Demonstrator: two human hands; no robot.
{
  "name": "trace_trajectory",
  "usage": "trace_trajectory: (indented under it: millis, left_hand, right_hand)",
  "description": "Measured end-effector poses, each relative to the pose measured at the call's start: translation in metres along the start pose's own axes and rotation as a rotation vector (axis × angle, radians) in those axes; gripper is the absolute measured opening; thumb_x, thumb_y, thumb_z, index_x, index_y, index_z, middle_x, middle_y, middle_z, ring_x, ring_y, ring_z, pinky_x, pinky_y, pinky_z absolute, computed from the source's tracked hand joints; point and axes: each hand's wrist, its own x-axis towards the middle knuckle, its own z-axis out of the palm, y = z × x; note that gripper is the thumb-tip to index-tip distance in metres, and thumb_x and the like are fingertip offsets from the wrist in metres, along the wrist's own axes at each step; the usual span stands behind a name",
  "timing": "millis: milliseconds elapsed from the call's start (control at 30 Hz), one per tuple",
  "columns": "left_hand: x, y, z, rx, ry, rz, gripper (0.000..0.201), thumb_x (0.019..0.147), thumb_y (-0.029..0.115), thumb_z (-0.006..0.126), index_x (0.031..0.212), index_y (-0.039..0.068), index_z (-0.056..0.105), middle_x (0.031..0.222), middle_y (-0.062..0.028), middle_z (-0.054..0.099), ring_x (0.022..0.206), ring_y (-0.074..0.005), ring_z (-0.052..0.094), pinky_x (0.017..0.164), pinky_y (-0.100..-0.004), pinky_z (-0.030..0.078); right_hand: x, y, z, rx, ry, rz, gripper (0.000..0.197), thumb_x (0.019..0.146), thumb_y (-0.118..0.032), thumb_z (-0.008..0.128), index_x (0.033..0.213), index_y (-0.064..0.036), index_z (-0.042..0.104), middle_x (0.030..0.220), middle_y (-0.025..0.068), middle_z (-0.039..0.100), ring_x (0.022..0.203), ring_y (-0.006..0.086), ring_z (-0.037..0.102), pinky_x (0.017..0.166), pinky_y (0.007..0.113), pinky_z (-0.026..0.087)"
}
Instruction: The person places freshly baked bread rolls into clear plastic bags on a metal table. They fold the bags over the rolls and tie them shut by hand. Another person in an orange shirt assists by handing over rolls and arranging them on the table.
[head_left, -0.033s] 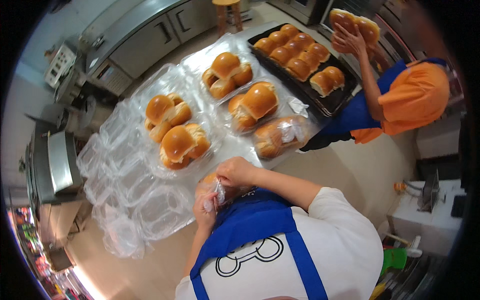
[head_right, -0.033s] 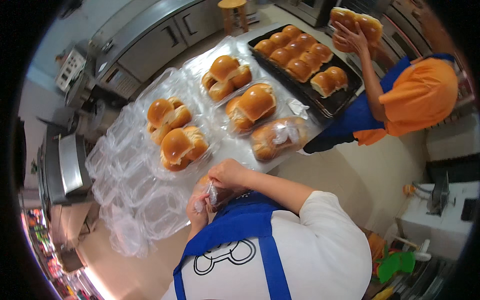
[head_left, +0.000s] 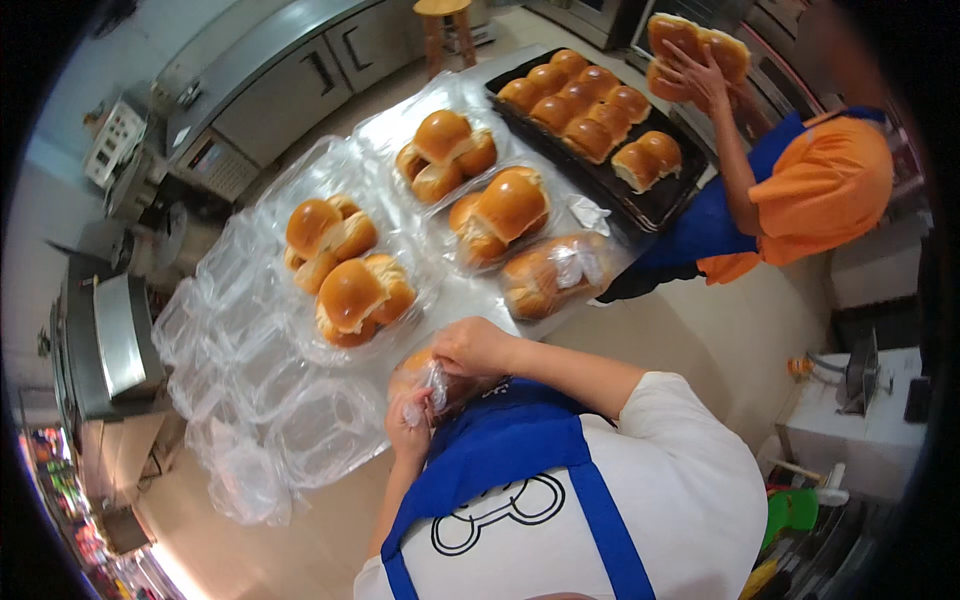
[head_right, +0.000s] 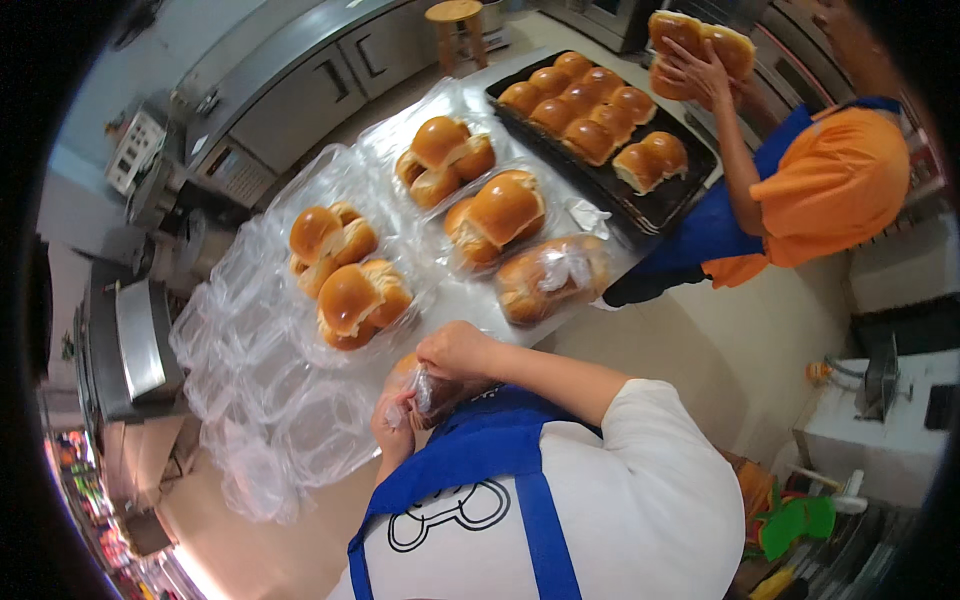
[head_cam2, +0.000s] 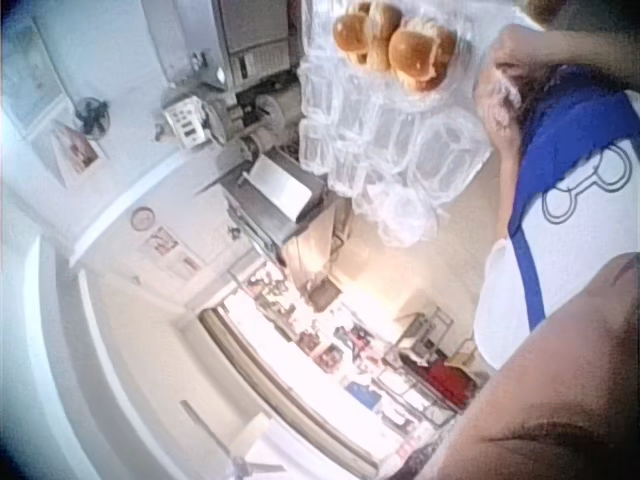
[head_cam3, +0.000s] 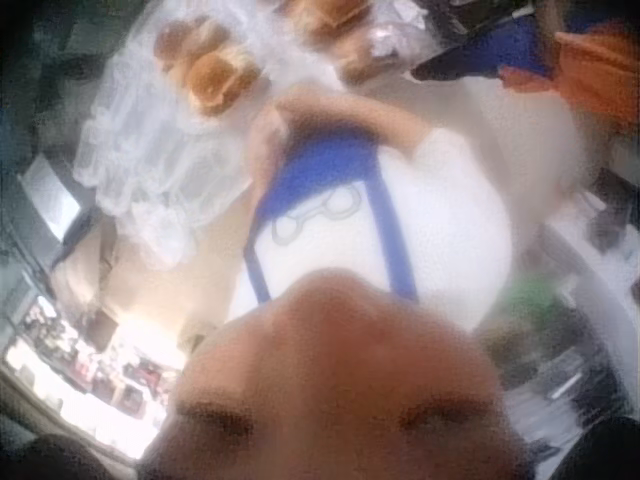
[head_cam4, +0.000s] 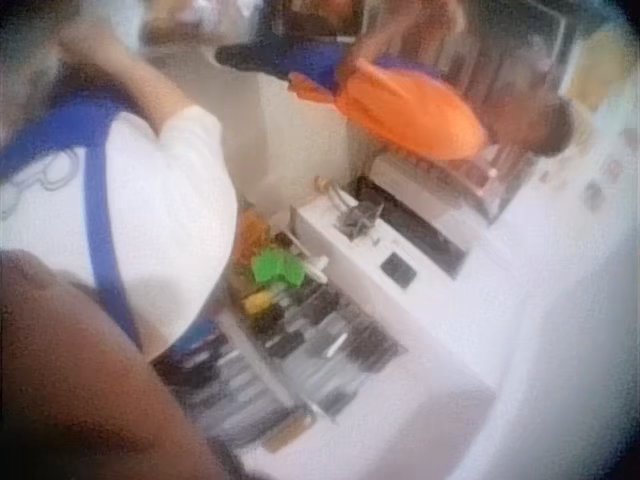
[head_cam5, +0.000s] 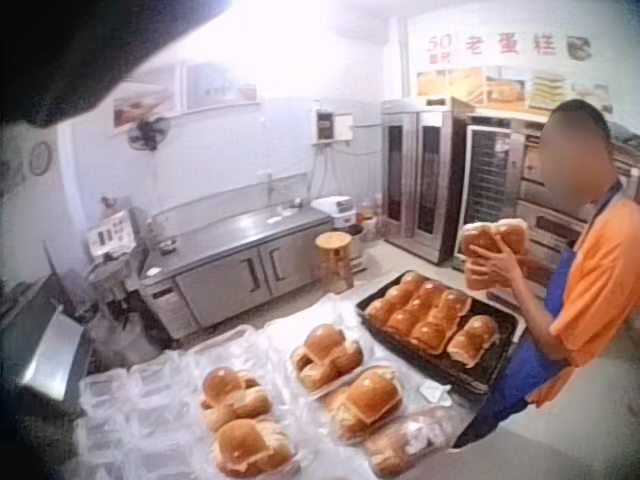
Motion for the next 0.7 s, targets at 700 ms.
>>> trace_trajectory:
  millis: [700]
  left_hand:
    - [-0.022,0.03,0.049,-0.424,0.413,-0.502,0.026,0.101,0.024,0.045,0.088,0.007,0.06,0.081,-0.0017,0.059,0.073,-0.012,0.056,0.065,-0.0287,0.048]
  right_hand:
    - [-0.103,0.09,-0.181,0.272,0.057,0.59,0.032,0.098,-0.022,0.047,0.076,0.0,0.054,0.063,0.0024,0.048,0.059,0.0131,0.045,0.055,0.032,0.038]
